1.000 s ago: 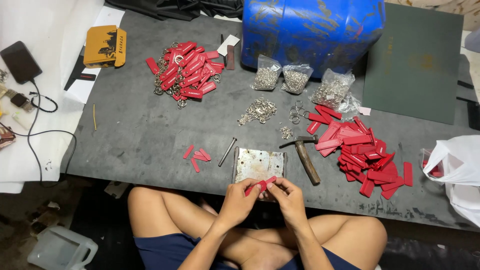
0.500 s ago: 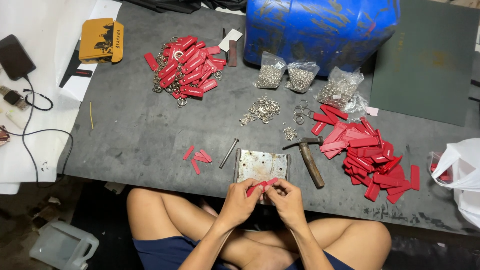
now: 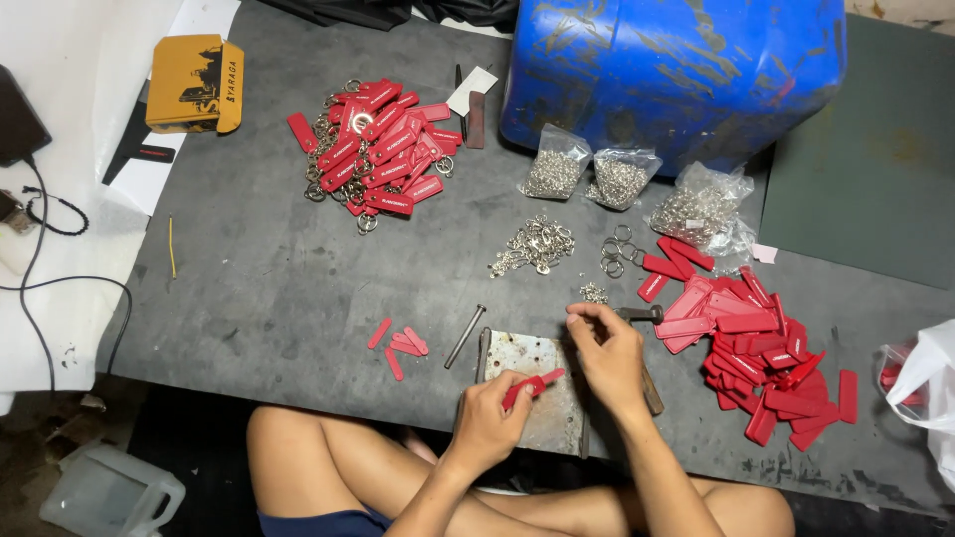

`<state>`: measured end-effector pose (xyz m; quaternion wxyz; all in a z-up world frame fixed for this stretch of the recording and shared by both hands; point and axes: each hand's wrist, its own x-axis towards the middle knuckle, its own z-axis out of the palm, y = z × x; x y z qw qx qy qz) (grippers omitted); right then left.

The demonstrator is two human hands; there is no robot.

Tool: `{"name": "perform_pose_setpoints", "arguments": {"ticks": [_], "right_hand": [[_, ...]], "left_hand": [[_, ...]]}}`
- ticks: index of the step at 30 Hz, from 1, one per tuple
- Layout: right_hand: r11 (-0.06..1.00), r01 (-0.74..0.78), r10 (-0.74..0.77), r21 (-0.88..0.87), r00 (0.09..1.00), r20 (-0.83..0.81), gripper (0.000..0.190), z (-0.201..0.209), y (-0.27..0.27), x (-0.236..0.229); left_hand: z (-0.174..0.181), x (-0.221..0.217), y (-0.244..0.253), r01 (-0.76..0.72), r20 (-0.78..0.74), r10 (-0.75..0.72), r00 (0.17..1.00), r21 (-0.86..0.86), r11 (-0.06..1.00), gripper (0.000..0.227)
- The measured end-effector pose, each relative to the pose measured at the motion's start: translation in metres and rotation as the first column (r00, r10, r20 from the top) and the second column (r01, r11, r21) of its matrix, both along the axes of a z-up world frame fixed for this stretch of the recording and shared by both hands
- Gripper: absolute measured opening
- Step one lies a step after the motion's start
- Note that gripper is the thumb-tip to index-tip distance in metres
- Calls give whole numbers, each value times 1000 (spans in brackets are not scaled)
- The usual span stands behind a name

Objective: Assembling metal hardware onto red leather strips using a hammer and jig.

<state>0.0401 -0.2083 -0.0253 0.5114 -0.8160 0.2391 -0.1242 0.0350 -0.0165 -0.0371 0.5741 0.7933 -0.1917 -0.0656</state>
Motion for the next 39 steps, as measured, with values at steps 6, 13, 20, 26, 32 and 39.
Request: {"name": "perform_pose_setpoints", "arguments": {"ticks": [6, 13, 20, 26, 32, 39], "right_hand": [[935, -223, 233, -275, 972, 5, 16, 5, -9, 58], [857, -338, 374, -388, 927, 19, 15, -9, 8, 82], [703, -280, 428, -654, 901, 74, 14, -22, 11, 98], [781, -153, 219, -605, 975, 37, 16, -22, -18, 94], [796, -137, 194, -589, 980, 35, 14, -16, -40, 88], [803, -84, 61, -590, 996, -59, 14, -12, -105, 62]], "left_hand": [[-4, 2, -1, -15, 225, 11, 974, 14, 1000, 4], [-8, 3, 2, -12, 181, 19, 983, -39, 999, 3], [-9, 2, 3, -30, 158, 42, 987, -79, 996, 3], [-6, 3, 2, -28, 178, 40, 983, -69, 997, 4], [-7, 4, 3, 4, 199, 3, 980, -32, 999, 6], [-13, 1, 1, 2, 227, -10, 974, 35, 999, 5]]}}
